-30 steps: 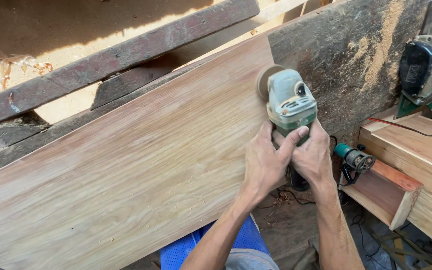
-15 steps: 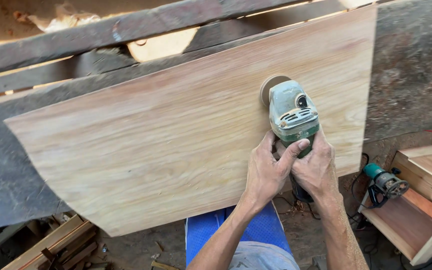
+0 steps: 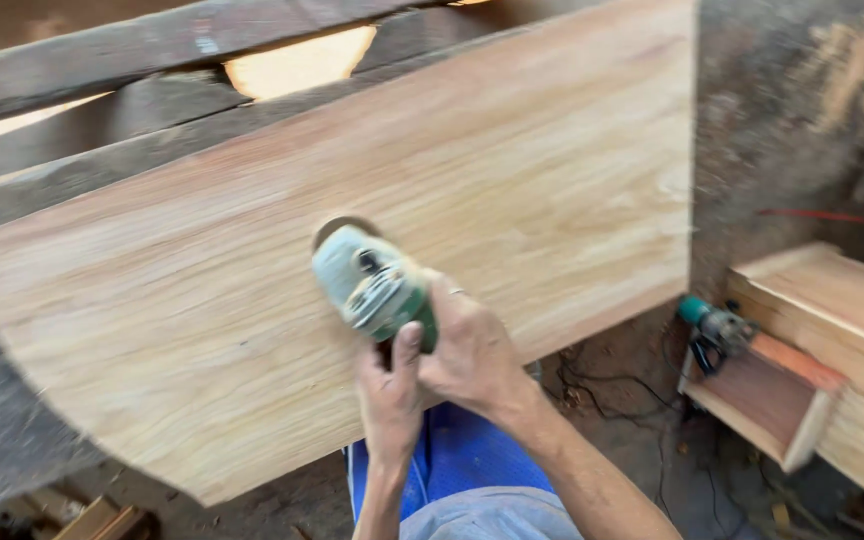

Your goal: The person uses an angle grinder with a sanding disc to smooth the surface and edges of a large wooden board. They move the tool across the board, flip it over, and continue sanding the other side and edges in a workshop setting.

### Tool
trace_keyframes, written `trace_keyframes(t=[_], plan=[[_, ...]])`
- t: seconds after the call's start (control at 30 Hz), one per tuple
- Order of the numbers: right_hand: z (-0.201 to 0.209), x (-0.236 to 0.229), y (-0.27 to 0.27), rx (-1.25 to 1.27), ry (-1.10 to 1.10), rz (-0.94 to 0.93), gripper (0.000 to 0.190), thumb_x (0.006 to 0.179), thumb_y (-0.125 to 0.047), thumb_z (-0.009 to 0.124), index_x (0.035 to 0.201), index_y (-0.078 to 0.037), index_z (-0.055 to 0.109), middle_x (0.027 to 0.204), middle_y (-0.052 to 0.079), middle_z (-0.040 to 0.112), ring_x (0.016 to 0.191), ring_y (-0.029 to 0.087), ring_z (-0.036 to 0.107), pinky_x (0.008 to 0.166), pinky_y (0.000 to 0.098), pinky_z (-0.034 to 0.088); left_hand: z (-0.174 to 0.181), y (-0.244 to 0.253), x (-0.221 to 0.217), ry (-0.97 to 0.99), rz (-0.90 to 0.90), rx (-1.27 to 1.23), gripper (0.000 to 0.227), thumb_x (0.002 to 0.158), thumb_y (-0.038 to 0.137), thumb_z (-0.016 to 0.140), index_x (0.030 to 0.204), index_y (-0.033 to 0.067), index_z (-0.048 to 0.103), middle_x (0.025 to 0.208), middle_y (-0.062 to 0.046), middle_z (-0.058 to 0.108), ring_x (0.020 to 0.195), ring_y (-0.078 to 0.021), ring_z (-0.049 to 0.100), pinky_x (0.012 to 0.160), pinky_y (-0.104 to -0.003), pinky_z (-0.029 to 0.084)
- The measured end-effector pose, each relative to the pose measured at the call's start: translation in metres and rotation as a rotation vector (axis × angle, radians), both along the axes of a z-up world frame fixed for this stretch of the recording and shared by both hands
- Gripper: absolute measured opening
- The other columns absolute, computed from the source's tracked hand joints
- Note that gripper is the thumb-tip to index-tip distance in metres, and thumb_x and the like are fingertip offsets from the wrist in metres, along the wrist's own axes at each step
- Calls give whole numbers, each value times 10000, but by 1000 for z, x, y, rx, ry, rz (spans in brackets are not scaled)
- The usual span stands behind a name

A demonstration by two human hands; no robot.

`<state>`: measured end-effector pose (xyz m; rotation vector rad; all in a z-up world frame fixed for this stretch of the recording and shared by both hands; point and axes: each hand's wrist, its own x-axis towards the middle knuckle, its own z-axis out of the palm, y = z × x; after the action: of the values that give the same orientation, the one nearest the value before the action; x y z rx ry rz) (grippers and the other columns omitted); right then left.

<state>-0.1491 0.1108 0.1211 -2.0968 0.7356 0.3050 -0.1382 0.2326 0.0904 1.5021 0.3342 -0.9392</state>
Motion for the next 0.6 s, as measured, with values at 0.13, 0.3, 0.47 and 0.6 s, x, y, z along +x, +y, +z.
trace_keyframes(t=[0.13,0.3,0.47,0.6], plan=[[-1,-24,-22,55,10,-23,542,830,-199,722,1300,-19,521,1045,258,711,966,409,725,780,475,594,-6,-17,-19,-37,13,36,494,989,409,649,1232,-21,664,1083,-77,740,968,-151,662,861,-317,550],[-11,-63,-79,68,77,-173,528,899,-263,721,1308,-11,504,1054,226,721,957,356,759,812,428,635,0,-89,-24,-19,-174,15,446,936,382,720,1193,19,693,953,-67,783,854,-115,695,771,-309,566],[-6,-83,-143,29,125,-284,553,845,-267,773,1260,9,533,1051,214,739,980,328,764,803,422,630,8,-162,-33,59,-230,-43,437,906,362,733,1181,27,677,824,-83,740,726,-103,614,660,-320,540],[-8,-104,-186,43,121,-344,559,838,-278,781,1263,5,553,1091,187,748,980,291,767,833,391,629,3,-207,-43,0,-335,24,470,895,413,738,1113,3,673,741,-126,711,652,-142,600,608,-341,521]])
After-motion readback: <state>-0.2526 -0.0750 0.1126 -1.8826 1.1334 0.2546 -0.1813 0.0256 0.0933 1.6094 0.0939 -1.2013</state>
